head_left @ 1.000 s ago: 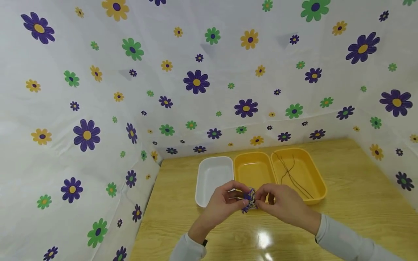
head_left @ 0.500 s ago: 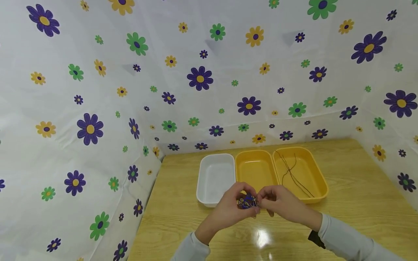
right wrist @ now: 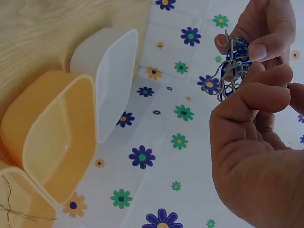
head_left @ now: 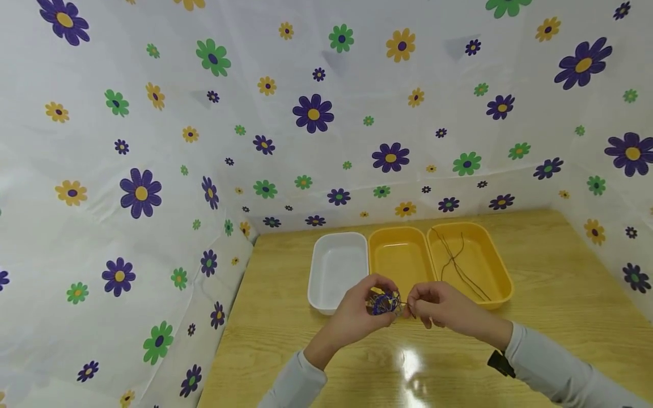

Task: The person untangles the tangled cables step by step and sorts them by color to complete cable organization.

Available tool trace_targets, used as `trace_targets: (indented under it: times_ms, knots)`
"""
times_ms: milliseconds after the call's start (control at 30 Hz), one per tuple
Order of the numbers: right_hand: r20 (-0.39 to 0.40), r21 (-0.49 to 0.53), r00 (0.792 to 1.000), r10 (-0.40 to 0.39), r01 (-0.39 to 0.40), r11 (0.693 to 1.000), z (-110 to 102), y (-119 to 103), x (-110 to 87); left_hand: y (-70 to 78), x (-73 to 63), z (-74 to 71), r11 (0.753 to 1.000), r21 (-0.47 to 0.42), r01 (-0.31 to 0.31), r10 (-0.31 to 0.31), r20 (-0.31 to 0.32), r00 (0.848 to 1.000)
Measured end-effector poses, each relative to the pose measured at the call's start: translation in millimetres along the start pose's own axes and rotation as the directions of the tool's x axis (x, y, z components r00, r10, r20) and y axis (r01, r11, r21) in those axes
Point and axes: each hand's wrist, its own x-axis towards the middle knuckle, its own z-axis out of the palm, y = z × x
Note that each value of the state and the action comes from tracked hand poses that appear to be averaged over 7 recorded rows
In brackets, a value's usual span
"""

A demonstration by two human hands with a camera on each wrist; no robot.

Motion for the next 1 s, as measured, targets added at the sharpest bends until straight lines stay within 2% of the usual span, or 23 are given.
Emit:
trace_targets:
  times_ms: [133,267,333,500,700,867,933,1000]
  knots:
    - [-0.024,-0.104,0.999,-0.033,0.030,0.994,1.0,5.0,-3.4,-5.8,-1.5,-1.4,0.996,-0.083,0.031,-0.034,-0.033,0.999]
    - [-0.066,-0.212,0.996,-0.055,0.040,0.976,1.9,5.6,-9.0,-9.1,-3.6,-4.6,0.988,-0.157,0.014,-0.029,-0.091,0.995]
    - [-0.085,-0.234,0.995,-0.049,0.028,0.972,1.8,4.8,-11.0,-9.6,-3.4,-6.1,0.985,-0.175,0.007,-0.027,-0.116,0.993]
    - [-0.075,-0.129,0.997,-0.001,-0.009,0.992,-3.2,5.6,-14.4,-10.2,0.5,-6.7,0.978,-0.207,0.004,-0.040,-0.169,0.985]
    - [0.015,0.049,1.000,-0.013,0.013,0.999,-9.5,14.5,-18.6,-10.3,2.4,-6.6,0.975,-0.223,-0.017,-0.037,-0.234,0.972]
    - [0.110,0.046,0.991,-0.073,0.069,0.997,-7.0,20.9,-21.4,-9.0,1.2,-11.2,0.955,-0.294,-0.037,-0.056,-0.302,0.952]
    - [0.129,0.037,0.986,-0.101,0.097,0.995,-5.5,21.6,-22.7,-7.8,0.3,-12.9,0.947,-0.318,-0.038,-0.066,-0.309,0.949]
    - [0.129,0.017,0.985,-0.117,0.115,0.993,-4.4,21.0,-23.0,-7.2,0.1,-13.5,0.942,-0.333,-0.036,-0.068,-0.293,0.954]
